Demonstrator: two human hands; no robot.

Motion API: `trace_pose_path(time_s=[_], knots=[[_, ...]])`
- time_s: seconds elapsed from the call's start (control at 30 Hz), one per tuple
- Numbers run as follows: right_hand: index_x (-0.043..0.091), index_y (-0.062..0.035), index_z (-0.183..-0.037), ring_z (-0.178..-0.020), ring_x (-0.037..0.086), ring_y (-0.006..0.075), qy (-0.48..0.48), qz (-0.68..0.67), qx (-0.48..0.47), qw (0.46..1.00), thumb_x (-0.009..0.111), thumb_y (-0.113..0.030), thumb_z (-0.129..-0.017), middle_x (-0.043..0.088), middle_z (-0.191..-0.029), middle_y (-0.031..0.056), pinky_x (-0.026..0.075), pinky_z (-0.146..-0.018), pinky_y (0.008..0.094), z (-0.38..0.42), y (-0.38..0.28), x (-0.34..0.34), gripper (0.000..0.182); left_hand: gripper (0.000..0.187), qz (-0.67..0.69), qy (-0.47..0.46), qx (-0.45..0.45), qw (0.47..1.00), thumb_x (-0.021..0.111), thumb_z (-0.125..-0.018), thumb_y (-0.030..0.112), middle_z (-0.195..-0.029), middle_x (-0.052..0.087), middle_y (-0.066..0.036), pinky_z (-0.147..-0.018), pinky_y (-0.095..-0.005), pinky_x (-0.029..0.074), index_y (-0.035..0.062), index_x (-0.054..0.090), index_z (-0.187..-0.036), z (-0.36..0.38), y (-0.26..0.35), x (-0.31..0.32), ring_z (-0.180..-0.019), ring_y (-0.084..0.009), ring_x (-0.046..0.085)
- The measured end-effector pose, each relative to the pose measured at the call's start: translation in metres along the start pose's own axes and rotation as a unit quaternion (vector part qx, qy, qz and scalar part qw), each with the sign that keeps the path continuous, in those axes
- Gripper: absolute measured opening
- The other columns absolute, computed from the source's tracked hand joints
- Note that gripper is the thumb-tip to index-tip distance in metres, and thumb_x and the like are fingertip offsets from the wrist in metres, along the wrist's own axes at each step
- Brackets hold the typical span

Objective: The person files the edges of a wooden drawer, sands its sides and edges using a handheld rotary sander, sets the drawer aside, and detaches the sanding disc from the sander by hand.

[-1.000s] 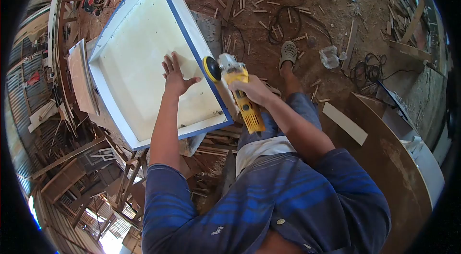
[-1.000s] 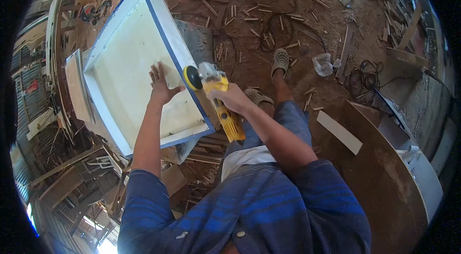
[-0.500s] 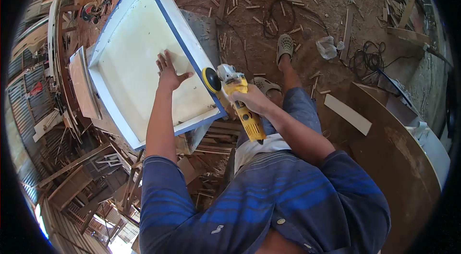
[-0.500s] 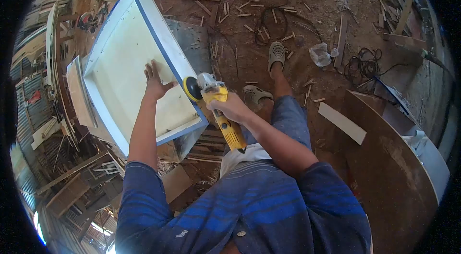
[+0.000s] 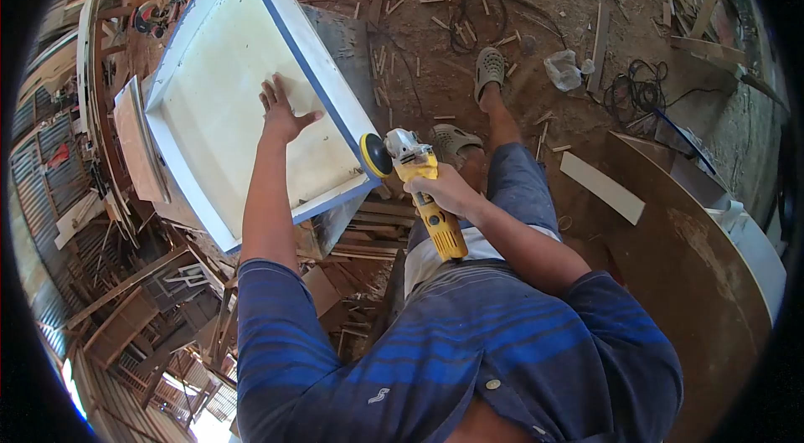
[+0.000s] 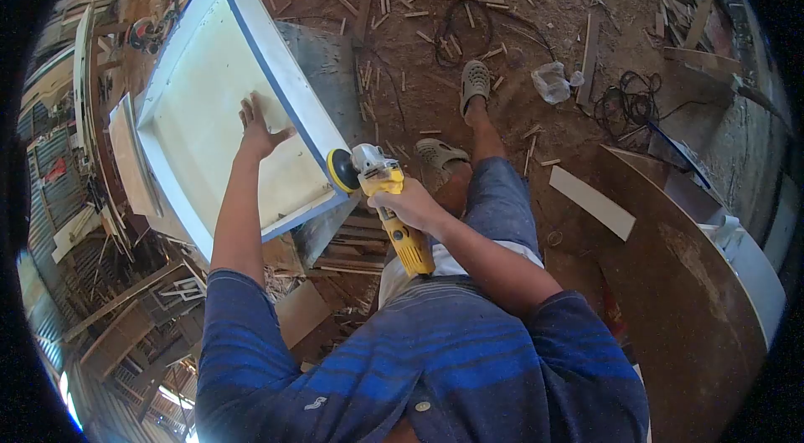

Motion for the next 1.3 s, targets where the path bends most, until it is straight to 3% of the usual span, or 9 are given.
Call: trace_pose_path(time_s=[0.17, 0.53, 0.87, 0.97, 1.1, 1.3], knots=[[0.074, -0.0013, -0.111, -0.079, 0.068, 0.0159, -0.003, 0.0, 0.002, 1.0, 0.079, -0.029, -0.087, 0.072, -0.093, 0.0051, 0.054, -0.072, 0.0334, 0.003, 0.005, -0.001, 0.038, 0.161, -0.019, 0.021, 0.023, 0.999, 0.093, -0.065, 0.068, -0.175, -0.007, -0.032, -0.132, -0.0554, 0.02, 0.0116, -0.015, -0.17, -0.008, -0.005, 0.005, -0.161, -0.0552, -0.001], [0.074, -0.0015, -0.11, -0.077, 0.069, 0.0167, 0.011, -0.042, 0.056, 0.997, 0.079, -0.029, -0.087, 0.071, -0.091, 0.0058, 0.056, -0.072, 0.0344, -0.006, 0.042, -0.012, 0.036, 0.162, -0.002, 0.017, 0.014, 1.0, 0.095, -0.064, 0.068, -0.176, -0.006, -0.031, -0.13, -0.0598, 0.022, 0.011, -0.013, -0.171, -0.001, -0.001, 0.002, -0.161, -0.0544, 0.0], [0.07, 0.0018, -0.106, -0.065, 0.071, 0.0224, 0.018, -0.061, 0.065, 0.996, 0.08, -0.029, -0.085, 0.069, -0.083, 0.0099, 0.059, -0.059, 0.0387, -0.061, 0.018, -0.019, 0.039, 0.161, 0.012, 0.01, 0.008, 1.0, 0.095, -0.065, 0.065, -0.176, -0.009, -0.03, -0.126, -0.0681, 0.023, 0.0134, -0.014, -0.171, 0.003, 0.001, -0.001, -0.162, -0.0537, -0.001], [0.069, -0.0004, -0.104, -0.067, 0.072, 0.0218, -0.001, -0.05, 0.046, 0.998, 0.075, -0.025, -0.091, 0.07, -0.084, 0.0096, 0.061, -0.06, 0.038, -0.086, -0.005, -0.015, 0.029, 0.161, 0.013, 0.007, 0.006, 1.0, 0.096, -0.065, 0.064, -0.176, -0.011, -0.028, -0.126, -0.0692, 0.023, 0.0139, -0.015, -0.17, 0.003, 0.002, -0.002, -0.162, -0.0531, -0.003], [0.071, 0.0006, -0.102, -0.068, 0.072, 0.0204, 0.023, 0.06, 0.002, 0.998, 0.077, -0.034, -0.088, 0.072, -0.085, 0.0106, 0.06, -0.064, 0.0364, -0.129, -0.036, -0.02, 0.038, 0.161, 0.014, -0.004, -0.001, 1.0, 0.096, -0.065, 0.062, -0.176, -0.012, -0.028, -0.125, -0.0709, 0.024, 0.0153, -0.017, -0.17, 0.005, 0.003, -0.004, -0.162, -0.0523, -0.005], [0.076, 0.0014, -0.103, -0.081, 0.071, 0.0221, 0.026, 0.114, -0.013, 0.993, 0.08, -0.054, -0.078, 0.074, -0.095, 0.0125, 0.056, -0.075, 0.0346, -0.178, -0.095, -0.015, 0.061, 0.161, 0.012, -0.022, -0.01, 1.0, 0.096, -0.066, 0.061, -0.176, -0.014, -0.029, -0.123, -0.0723, 0.024, 0.0157, -0.018, -0.17, 0.009, 0.01, -0.01, -0.161, -0.0534, -0.007]])
Point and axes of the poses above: each hand's wrist, its own z-axis away from the middle knuckle, its own x-axis out of the palm, y = z × x, the point moved 7 cm from there along -z, towards the middle knuckle
